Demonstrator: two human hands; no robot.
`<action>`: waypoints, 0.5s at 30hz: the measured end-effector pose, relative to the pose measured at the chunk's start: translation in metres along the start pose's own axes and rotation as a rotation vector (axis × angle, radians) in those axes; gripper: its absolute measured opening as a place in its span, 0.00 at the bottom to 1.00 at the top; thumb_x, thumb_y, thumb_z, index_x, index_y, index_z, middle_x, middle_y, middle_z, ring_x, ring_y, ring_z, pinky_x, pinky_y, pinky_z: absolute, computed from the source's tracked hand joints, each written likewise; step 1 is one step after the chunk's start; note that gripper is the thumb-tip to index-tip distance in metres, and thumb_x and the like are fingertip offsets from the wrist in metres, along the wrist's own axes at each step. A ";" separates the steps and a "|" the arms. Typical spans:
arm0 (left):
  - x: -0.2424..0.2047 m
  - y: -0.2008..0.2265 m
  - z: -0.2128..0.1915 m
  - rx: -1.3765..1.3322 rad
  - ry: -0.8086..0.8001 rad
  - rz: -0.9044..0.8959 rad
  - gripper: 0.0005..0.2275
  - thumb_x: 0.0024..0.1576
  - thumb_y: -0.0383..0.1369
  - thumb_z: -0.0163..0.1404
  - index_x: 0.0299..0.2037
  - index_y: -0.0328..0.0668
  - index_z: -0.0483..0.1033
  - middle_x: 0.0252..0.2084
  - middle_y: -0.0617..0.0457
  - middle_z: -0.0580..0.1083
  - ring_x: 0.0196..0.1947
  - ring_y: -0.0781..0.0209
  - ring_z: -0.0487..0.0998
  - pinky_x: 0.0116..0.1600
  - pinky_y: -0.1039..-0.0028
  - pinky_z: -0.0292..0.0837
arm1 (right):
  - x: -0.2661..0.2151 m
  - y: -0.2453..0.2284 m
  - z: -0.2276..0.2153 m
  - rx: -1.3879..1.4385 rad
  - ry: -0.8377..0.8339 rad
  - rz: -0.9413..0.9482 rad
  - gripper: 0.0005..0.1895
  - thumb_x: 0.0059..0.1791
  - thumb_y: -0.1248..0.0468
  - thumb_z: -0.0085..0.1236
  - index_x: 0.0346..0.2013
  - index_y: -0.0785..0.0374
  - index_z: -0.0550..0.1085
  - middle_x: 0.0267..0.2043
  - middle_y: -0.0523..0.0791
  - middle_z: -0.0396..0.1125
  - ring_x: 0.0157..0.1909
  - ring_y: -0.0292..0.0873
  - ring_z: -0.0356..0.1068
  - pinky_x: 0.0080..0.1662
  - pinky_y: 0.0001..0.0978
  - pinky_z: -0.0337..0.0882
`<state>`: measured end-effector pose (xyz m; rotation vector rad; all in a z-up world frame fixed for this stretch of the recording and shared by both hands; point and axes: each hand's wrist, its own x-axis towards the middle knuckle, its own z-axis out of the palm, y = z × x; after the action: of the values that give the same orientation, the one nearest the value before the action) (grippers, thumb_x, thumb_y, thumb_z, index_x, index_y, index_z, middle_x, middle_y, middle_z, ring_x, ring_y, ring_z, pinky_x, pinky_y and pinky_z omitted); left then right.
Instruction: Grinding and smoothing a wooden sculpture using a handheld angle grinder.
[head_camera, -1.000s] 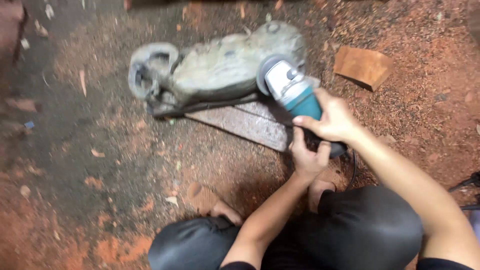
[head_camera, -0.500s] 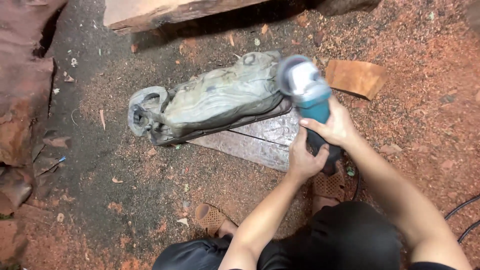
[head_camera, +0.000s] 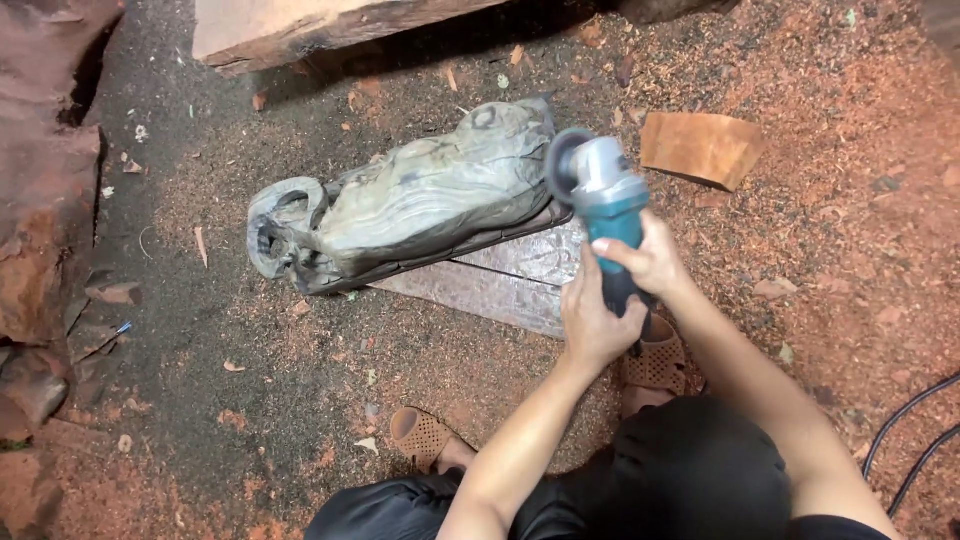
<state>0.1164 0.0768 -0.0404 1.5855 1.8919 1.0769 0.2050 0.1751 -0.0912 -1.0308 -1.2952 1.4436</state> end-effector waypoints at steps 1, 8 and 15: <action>-0.009 -0.004 -0.001 0.047 0.071 0.023 0.41 0.43 0.36 0.55 0.69 0.20 0.57 0.55 0.29 0.74 0.47 0.37 0.79 0.52 0.60 0.69 | -0.003 0.003 0.003 0.010 -0.060 -0.027 0.23 0.41 0.58 0.74 0.45 0.61 0.75 0.38 0.46 0.74 0.44 0.39 0.73 0.45 0.40 0.75; 0.013 -0.007 0.001 0.121 -0.190 -0.103 0.43 0.40 0.40 0.52 0.68 0.22 0.59 0.60 0.32 0.71 0.48 0.38 0.80 0.51 0.60 0.70 | -0.014 -0.025 0.007 0.158 0.108 0.182 0.15 0.45 0.56 0.70 0.40 0.59 0.77 0.32 0.42 0.71 0.37 0.35 0.70 0.40 0.30 0.73; 0.007 -0.037 0.029 0.178 0.016 0.022 0.43 0.42 0.40 0.55 0.69 0.21 0.58 0.60 0.28 0.71 0.49 0.38 0.79 0.53 0.60 0.64 | 0.004 -0.038 0.012 0.268 0.013 0.200 0.13 0.45 0.55 0.68 0.36 0.58 0.77 0.28 0.42 0.69 0.32 0.35 0.70 0.37 0.29 0.72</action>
<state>0.1135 0.0900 -0.0861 1.7011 2.0338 0.9549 0.1957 0.1771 -0.0525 -1.0079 -0.9772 1.7057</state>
